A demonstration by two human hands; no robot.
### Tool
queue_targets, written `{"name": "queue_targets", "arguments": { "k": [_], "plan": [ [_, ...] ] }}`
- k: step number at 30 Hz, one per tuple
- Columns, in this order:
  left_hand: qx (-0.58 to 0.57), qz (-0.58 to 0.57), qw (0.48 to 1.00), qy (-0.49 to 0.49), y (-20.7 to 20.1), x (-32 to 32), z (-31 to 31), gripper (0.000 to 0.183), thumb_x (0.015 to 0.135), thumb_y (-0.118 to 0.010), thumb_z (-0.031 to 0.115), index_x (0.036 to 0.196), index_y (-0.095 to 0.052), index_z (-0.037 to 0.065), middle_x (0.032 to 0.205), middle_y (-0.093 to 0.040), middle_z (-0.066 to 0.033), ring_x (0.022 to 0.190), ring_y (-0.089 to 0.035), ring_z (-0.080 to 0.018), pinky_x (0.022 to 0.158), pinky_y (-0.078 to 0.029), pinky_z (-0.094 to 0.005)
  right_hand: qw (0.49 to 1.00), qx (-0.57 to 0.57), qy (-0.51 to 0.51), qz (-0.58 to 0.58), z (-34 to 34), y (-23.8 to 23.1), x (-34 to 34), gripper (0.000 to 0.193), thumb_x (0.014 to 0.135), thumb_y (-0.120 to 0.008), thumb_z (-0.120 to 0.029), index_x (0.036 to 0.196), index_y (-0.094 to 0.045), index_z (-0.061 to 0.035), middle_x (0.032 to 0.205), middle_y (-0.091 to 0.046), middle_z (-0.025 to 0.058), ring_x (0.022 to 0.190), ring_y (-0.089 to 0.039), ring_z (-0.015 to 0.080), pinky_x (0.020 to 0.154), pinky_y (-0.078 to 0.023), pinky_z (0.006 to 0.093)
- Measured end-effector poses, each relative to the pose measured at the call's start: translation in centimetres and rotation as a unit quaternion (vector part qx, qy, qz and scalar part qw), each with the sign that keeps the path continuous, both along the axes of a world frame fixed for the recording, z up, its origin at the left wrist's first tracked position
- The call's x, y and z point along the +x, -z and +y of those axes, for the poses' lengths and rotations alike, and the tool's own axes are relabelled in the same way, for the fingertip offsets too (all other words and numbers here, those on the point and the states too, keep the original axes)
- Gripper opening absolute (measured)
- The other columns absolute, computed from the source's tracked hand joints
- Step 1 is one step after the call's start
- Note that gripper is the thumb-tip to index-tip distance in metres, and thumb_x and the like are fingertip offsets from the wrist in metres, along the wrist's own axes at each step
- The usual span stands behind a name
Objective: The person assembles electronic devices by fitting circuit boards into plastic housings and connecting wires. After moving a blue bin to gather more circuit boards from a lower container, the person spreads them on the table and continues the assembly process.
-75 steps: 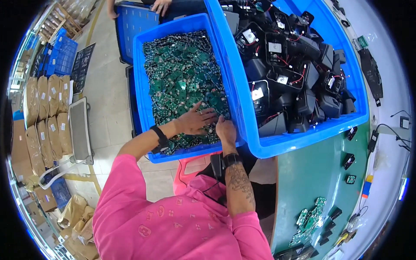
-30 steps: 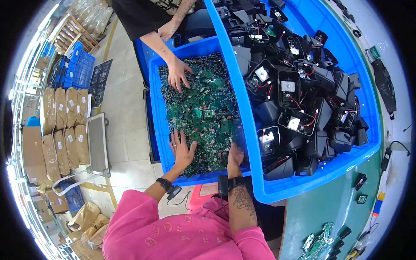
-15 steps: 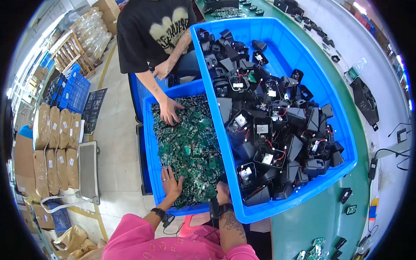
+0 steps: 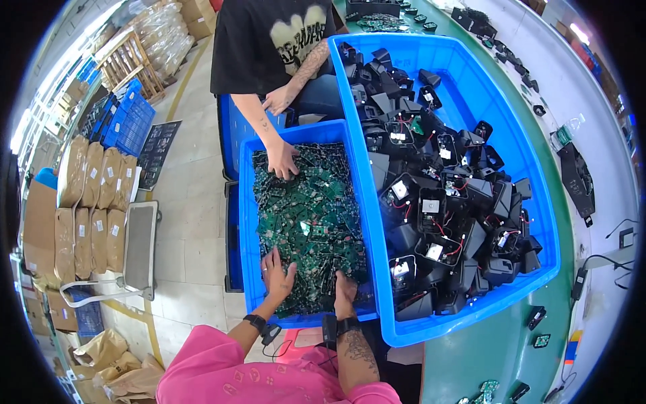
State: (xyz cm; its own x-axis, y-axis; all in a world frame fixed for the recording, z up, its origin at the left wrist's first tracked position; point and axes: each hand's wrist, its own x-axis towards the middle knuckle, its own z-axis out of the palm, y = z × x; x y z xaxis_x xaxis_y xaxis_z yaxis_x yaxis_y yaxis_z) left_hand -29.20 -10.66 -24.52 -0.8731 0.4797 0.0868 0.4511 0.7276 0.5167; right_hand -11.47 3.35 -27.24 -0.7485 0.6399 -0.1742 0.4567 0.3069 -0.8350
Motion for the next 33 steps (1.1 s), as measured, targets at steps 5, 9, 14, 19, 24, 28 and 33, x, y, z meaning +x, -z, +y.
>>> {"name": "queue_targets", "arguments": {
  "k": [5, 9, 14, 19, 24, 28, 33],
  "plan": [
    [-0.060, -0.011, 0.996, 0.062, -2.6, 2.0, 3.8, 0.079, 0.086, -0.065, 0.050, 0.151, -0.038, 0.014, 0.147, -0.033, -0.0257, 0.132, -0.030, -0.0483, 0.110, -0.014, -0.0684, 0.992, -0.120, 0.023, -0.004, 0.4, -2.9, -0.9, 0.070, 0.075, -0.048, 0.021, 0.141, -0.043, -0.0034, 0.132, -0.055, 0.0236, 0.125, -0.052, 0.0374, 0.106, -0.040, 0.0443],
    [-0.015, -0.075, 0.995, 0.067, 0.1, 1.9, 5.6, 0.075, 0.091, -0.060, 0.053, 0.154, -0.034, 0.022, 0.157, -0.020, -0.0264, 0.147, -0.008, -0.0492, 0.112, -0.002, -0.0706, 0.997, 0.053, 0.025, 0.040, -1.1, -0.5, -0.5, 0.073, 0.073, -0.043, 0.022, 0.141, -0.042, -0.0034, 0.135, -0.052, 0.0250, 0.130, -0.048, 0.0372, 0.111, -0.036, 0.0419],
    [0.016, -0.113, 0.988, 0.101, 0.5, 2.4, 4.6, 0.071, 0.094, -0.055, 0.049, 0.156, -0.032, 0.023, 0.162, -0.013, -0.0209, 0.149, -0.004, -0.0470, 0.111, 0.006, -0.0697, 0.994, -0.040, 0.023, 0.095, -1.2, -1.0, -2.5, 0.065, 0.072, -0.043, 0.021, 0.133, -0.051, -0.0015, 0.131, -0.054, 0.0206, 0.120, -0.052, 0.0354, 0.098, -0.042, 0.0427],
    [0.008, -0.149, 0.979, 0.141, 0.8, 3.2, 4.5, 0.059, 0.098, -0.047, 0.042, 0.154, -0.036, 0.026, 0.164, -0.014, -0.0135, 0.150, -0.005, -0.0454, 0.111, 0.009, -0.0688, 0.733, -0.590, 0.313, 0.129, -2.5, 2.1, -6.6, 0.031, 0.098, -0.048, -0.015, 0.126, -0.054, -0.0023, 0.126, -0.057, 0.0147, 0.112, -0.054, 0.0253, 0.097, -0.042, 0.0367],
    [0.050, -0.194, 0.967, 0.158, 1.2, 3.7, 4.0, 0.055, 0.096, -0.051, 0.048, 0.148, -0.046, 0.031, 0.163, -0.019, -0.0138, 0.149, -0.005, -0.0477, 0.109, 0.008, -0.0716, 0.749, -0.559, 0.305, 0.184, -4.1, 3.8, -6.1, 0.029, 0.093, -0.058, -0.037, 0.104, -0.067, -0.0120, 0.097, -0.067, 0.0025, 0.091, -0.063, 0.0170, 0.080, -0.050, 0.0333],
    [0.074, -0.209, 0.957, 0.189, -0.6, 5.2, 4.3, 0.055, 0.095, -0.054, 0.044, 0.145, -0.050, 0.022, 0.161, -0.023, -0.0148, 0.148, -0.012, -0.0444, 0.115, 0.000, -0.0637, 0.621, -0.679, 0.327, 0.215, -3.4, 0.0, -5.4, 0.032, 0.094, -0.054, -0.039, 0.113, -0.062, -0.0144, 0.110, -0.064, 0.0046, 0.104, -0.061, 0.0206, 0.093, -0.049, 0.0373],
    [0.123, -0.147, 0.962, 0.194, -4.2, 6.7, 5.7, 0.057, 0.092, -0.056, 0.041, 0.140, -0.054, 0.010, 0.154, -0.032, -0.0210, 0.144, -0.025, -0.0395, 0.120, -0.008, -0.0525, 0.567, -0.708, 0.341, 0.247, -2.9, -2.5, -5.0, 0.033, 0.095, -0.051, -0.041, 0.111, -0.061, -0.0132, 0.113, -0.063, 0.0059, 0.110, -0.059, 0.0221, 0.095, -0.048, 0.0398]
  ]
}}
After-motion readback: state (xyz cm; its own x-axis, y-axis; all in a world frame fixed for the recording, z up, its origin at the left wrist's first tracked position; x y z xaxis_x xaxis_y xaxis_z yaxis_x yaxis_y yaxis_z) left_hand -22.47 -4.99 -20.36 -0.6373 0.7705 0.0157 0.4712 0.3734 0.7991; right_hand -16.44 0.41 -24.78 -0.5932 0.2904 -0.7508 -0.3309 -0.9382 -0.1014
